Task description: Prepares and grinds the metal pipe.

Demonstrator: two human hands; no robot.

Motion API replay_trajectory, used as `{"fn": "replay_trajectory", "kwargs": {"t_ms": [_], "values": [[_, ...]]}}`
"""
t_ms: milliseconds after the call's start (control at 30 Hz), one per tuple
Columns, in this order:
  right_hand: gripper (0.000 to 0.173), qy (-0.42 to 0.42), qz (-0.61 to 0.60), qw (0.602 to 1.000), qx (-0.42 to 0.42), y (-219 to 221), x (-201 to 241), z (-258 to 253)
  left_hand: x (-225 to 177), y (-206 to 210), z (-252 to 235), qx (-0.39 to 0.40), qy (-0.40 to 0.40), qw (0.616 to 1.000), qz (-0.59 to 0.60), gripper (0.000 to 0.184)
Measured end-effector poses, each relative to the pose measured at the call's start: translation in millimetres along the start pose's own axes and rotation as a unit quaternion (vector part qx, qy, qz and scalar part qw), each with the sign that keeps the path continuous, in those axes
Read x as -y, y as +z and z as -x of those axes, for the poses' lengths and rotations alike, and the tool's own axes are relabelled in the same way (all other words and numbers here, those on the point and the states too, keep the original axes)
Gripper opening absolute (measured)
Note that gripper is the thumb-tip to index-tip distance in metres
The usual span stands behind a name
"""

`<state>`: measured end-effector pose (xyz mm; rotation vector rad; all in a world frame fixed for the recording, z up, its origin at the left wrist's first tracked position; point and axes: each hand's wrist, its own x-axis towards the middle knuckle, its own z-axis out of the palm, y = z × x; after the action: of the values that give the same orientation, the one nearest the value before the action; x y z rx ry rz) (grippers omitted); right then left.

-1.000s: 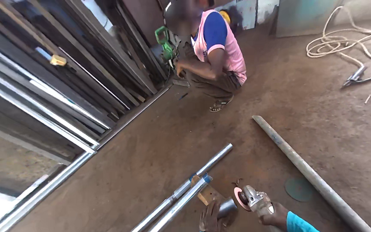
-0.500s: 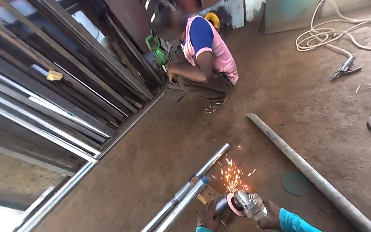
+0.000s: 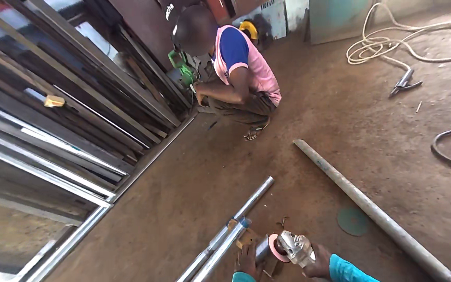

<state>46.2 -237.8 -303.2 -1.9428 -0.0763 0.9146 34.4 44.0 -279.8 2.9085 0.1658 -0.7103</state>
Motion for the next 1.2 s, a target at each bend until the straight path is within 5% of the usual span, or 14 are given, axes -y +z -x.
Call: {"fn": "replay_trajectory", "kwargs": {"t_ms": [200,367,500,800,1000,1200], "values": [[0.092,-0.030,-0.019,0.999,-0.016,8.0,-17.7,-5.0,5.0,-6.1,-1.6,0.015,0.010,0.999,0.032,0.079],[0.089,0.051,0.030,0.998,-0.020,6.9,-33.4,-12.6,12.1,-7.9,-11.4,0.042,0.046,0.996,0.070,0.088],[0.087,0.039,-0.020,0.998,-0.050,-1.6,-34.2,-0.6,20.6,7.8,-1.2,-0.040,0.065,0.987,0.145,0.078],[0.083,-0.009,-0.051,0.999,-0.015,-1.5,-12.8,1.2,14.6,1.2,12.5,0.008,0.041,0.991,0.129,0.065],[0.088,0.023,-0.011,0.999,-0.019,5.7,-44.0,-7.1,18.4,-8.1,3.5,0.031,0.051,0.986,0.153,0.067],[0.087,0.024,-0.020,0.998,-0.046,4.6,-38.5,-6.5,16.9,9.0,4.5,-0.051,0.041,0.991,0.113,0.079]]}}
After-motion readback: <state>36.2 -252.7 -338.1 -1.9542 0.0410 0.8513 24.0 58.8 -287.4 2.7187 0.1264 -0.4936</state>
